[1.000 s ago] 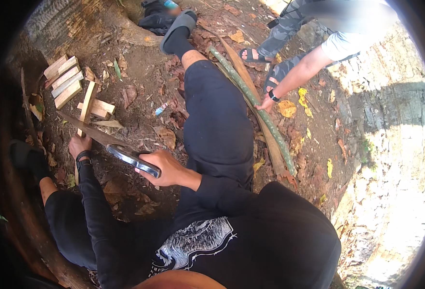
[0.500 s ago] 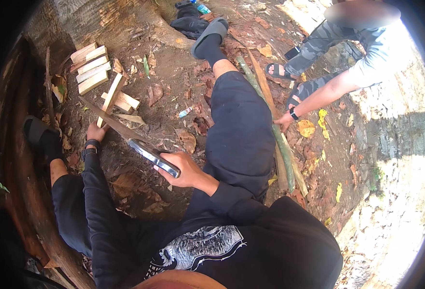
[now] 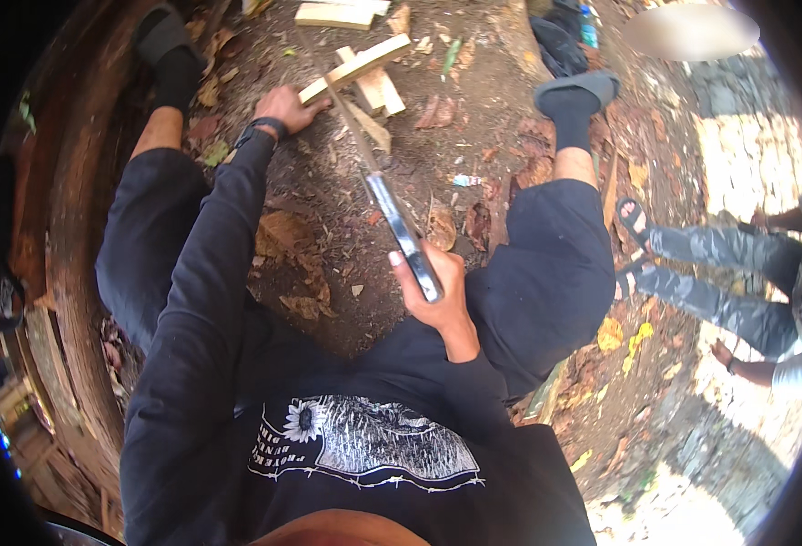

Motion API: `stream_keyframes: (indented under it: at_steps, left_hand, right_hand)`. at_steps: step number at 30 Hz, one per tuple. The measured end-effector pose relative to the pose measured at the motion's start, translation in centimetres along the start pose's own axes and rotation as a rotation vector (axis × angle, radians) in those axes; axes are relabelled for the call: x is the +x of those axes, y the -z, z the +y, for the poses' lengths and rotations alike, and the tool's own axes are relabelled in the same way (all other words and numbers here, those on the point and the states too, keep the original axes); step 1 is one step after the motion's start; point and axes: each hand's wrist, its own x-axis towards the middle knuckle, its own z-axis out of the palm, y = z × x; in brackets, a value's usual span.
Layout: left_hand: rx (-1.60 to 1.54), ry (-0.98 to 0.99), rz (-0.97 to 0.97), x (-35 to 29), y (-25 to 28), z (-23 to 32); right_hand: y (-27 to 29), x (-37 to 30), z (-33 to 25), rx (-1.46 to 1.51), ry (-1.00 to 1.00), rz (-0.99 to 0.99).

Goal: The person sits on the ground and uses a hand saw to cut small pieces of wood. They hold the wood with their left hand and saw with their right hand, creating smaller segments that are placed on the ground.

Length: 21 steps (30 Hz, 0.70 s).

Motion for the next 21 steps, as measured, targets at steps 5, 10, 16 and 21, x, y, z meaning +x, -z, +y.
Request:
stream_keyframes:
  at_steps: [5, 10, 16, 21]
  left_hand:
    - [0.011, -0.068, 0.037, -0.3, -1.1, -0.6]
    - [-0.009, -0.128, 0.094, -0.9, -1.7, -0.5]
    - [-0.003, -0.068, 0.054, -0.9, 0.3, 0.3]
    - [-0.082, -0.05, 0.066, -1.7, -0.8, 0.1]
  right_hand:
    - [3.4, -4.6, -0.2, -0.087, 0.026, -0.003]
    - [0.7, 1.3, 1.6, -0.02, 0.065, 0.009]
    - [-2.8, 8.4, 1.4, -0.028, 0.103, -0.009]
    - [1.0, -0.3, 0.3, -0.08, 0.018, -0.004]
